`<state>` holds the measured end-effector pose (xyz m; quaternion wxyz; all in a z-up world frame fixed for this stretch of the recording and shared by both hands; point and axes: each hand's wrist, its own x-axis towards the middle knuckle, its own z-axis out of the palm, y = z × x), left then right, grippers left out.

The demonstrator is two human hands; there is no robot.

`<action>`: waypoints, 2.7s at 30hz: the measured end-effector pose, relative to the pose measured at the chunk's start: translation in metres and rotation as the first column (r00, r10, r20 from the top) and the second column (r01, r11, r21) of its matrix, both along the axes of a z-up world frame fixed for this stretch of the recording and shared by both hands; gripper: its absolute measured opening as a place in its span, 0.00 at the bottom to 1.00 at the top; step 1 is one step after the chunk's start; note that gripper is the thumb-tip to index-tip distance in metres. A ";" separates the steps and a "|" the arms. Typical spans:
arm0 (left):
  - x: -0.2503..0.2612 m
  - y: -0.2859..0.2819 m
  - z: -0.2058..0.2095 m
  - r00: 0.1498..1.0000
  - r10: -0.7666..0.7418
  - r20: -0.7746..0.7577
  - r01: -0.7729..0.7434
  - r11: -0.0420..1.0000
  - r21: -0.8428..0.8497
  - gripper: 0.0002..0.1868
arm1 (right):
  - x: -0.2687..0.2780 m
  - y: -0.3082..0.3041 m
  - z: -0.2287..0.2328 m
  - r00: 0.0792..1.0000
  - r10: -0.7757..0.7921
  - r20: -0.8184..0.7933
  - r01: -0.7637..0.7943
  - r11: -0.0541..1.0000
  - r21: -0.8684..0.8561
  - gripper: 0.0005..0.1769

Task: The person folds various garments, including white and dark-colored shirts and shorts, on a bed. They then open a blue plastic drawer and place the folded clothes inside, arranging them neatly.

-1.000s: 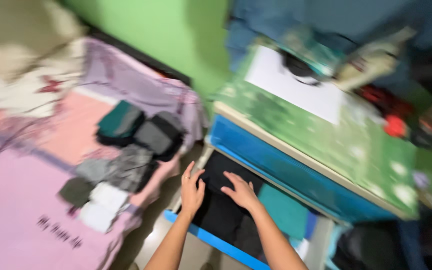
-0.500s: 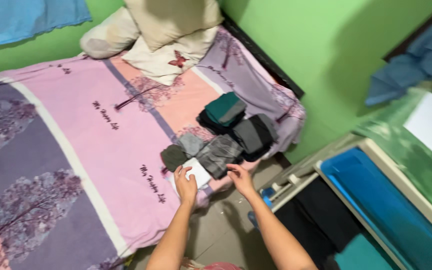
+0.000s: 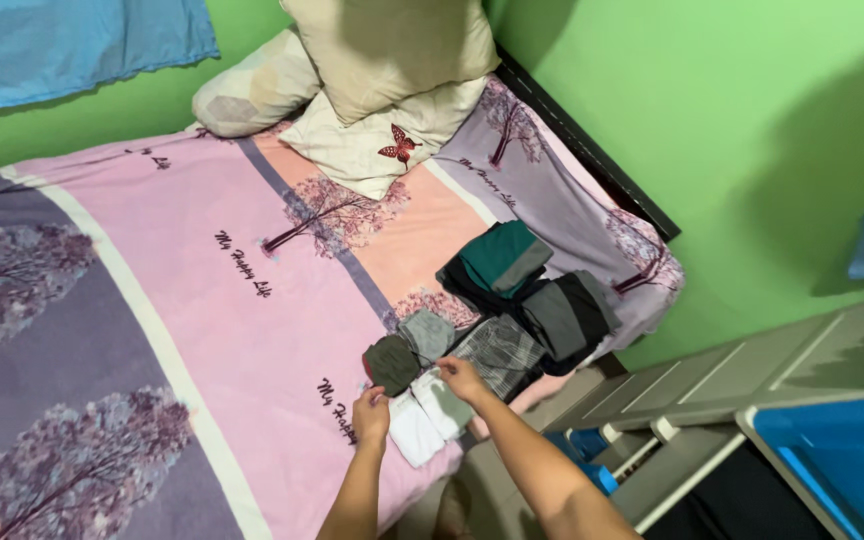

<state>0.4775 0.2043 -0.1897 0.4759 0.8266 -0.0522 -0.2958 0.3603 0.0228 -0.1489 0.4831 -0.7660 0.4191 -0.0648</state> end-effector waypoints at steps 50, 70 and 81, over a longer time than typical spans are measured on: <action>-0.096 -0.100 0.171 0.808 -0.437 -0.395 0.054 0.722 -0.690 0.25 | -0.153 -0.036 0.113 0.746 -0.407 0.527 0.383 0.910 0.160 0.38; -0.444 -0.086 0.217 0.289 -0.911 -0.294 0.605 0.412 -0.681 0.29 | -0.554 0.126 0.185 0.423 -0.787 0.449 0.748 0.583 0.318 0.32; -0.458 -0.084 0.186 0.644 -0.675 0.359 0.732 0.681 -0.032 0.43 | -0.608 0.138 0.111 0.548 -0.807 0.221 0.825 0.565 0.015 0.35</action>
